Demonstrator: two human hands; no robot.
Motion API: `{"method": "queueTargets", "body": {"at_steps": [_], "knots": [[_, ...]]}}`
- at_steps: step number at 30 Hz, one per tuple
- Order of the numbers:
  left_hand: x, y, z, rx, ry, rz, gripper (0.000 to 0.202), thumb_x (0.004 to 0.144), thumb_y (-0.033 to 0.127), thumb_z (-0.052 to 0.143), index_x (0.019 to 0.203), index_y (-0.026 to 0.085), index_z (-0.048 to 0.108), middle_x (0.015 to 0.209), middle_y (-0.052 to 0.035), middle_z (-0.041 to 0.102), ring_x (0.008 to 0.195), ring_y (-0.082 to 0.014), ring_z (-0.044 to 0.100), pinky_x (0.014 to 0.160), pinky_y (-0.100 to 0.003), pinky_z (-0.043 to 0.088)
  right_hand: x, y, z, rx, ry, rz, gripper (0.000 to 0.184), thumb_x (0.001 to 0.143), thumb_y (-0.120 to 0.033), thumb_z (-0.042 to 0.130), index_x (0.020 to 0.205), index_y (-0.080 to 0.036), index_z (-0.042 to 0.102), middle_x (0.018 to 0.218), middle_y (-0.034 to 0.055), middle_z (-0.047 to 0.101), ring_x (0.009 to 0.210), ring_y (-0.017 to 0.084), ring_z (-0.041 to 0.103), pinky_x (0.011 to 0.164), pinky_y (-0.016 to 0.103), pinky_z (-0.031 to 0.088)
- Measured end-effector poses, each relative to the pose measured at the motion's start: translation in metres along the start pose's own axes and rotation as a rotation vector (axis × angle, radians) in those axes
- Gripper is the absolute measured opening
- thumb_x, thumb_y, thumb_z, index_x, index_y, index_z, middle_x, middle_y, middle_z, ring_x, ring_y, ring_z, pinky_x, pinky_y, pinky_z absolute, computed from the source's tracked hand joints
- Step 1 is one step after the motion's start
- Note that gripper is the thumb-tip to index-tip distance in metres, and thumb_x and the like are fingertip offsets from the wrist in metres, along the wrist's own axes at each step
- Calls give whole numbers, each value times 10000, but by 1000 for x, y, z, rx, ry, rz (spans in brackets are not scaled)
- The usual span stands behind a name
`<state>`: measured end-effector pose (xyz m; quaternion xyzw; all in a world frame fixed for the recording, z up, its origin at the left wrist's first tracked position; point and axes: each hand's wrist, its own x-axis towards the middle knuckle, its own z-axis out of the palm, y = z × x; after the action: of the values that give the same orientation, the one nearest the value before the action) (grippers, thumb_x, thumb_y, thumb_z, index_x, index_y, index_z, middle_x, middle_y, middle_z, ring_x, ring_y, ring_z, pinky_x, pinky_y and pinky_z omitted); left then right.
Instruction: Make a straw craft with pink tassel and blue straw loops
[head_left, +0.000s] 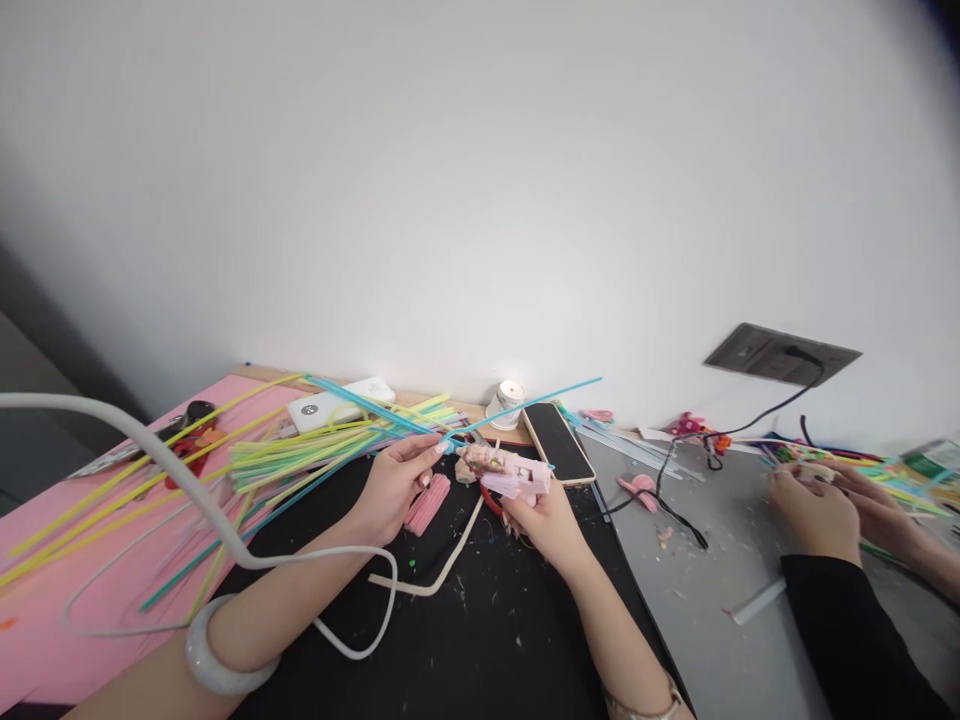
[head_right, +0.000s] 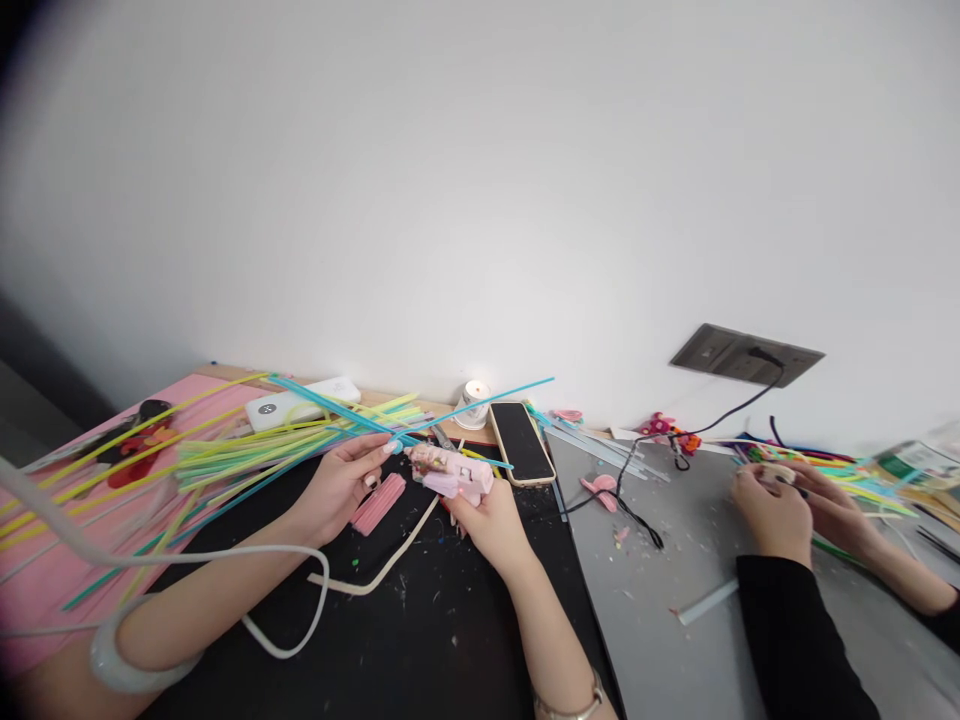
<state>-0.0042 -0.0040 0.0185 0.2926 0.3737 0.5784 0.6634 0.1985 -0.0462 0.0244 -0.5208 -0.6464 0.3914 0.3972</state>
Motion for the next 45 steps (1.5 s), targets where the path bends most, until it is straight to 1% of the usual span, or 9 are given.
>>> {"method": "queueTargets", "body": {"at_steps": [9, 15, 17, 24, 28, 32, 35, 39, 45], "knots": [[-2, 0, 0, -6, -2, 2, 328, 503, 245, 889, 784, 152, 748, 553, 57, 567, 421, -16, 408, 404, -150, 325, -1, -7, 0, 19, -5, 9, 329, 824, -296, 597, 1132, -200, 661, 546, -30, 571, 429, 106, 452, 425, 209, 364], [0, -1, -2, -13, -6, -3, 339, 497, 248, 891, 789, 151, 749, 539, 59, 562, 416, -13, 405, 408, -149, 298, -1, 6, 0, 1, -40, 3, 227, 848, -364, 597, 870, -154, 682, 505, -23, 527, 434, 109, 456, 432, 213, 355], [1, -1, -1, -18, -3, -6, 339, 493, 247, 893, 786, 151, 752, 534, 58, 565, 414, -14, 403, 410, -153, 297, -1, 6, 0, 7, -41, -2, 215, 845, -364, 603, 844, -160, 670, 512, -28, 522, 437, 105, 452, 435, 212, 352], [-1, -1, 0, -14, -9, -4, 332, 491, 244, 891, 778, 151, 753, 539, 58, 578, 410, -9, 404, 416, -147, 307, -1, -2, 2, 14, -43, -7, 236, 833, -384, 619, 893, -163, 677, 523, -36, 508, 452, 99, 422, 441, 206, 330], [-1, -1, 1, -7, -6, -3, 346, 482, 255, 893, 779, 152, 751, 546, 60, 583, 406, -4, 409, 415, -141, 313, -1, 0, 2, 22, -35, -33, 264, 834, -369, 624, 1002, -173, 681, 576, -28, 542, 486, 103, 436, 460, 203, 352], [0, -1, 1, -8, -5, -1, 348, 476, 259, 898, 771, 152, 748, 535, 63, 570, 402, -4, 407, 408, -137, 312, -1, 5, 1, 10, -33, -7, 248, 852, -366, 602, 963, -161, 688, 522, -32, 518, 442, 102, 427, 428, 204, 341], [1, -1, 0, -8, -8, 1, 345, 481, 257, 897, 774, 152, 749, 543, 61, 574, 404, -4, 407, 407, -134, 316, -1, 5, -1, 2, -32, -4, 272, 859, -356, 594, 1017, -157, 689, 510, -30, 526, 440, 106, 441, 434, 207, 349], [0, -2, -1, -11, -15, -3, 335, 499, 249, 891, 788, 154, 751, 571, 55, 594, 412, -4, 413, 412, -136, 330, -1, -1, -2, 21, -25, -4, 307, 851, -335, 598, 1090, -160, 678, 532, -28, 553, 449, 103, 453, 439, 201, 360], [-1, -2, -1, 0, -34, -17, 293, 530, 231, 878, 778, 147, 747, 575, 55, 595, 413, -2, 412, 413, -136, 333, -3, -8, -3, 51, -19, 57, 300, 825, -297, 602, 1092, -182, 678, 529, -36, 558, 432, 90, 435, 400, 180, 349]]}}
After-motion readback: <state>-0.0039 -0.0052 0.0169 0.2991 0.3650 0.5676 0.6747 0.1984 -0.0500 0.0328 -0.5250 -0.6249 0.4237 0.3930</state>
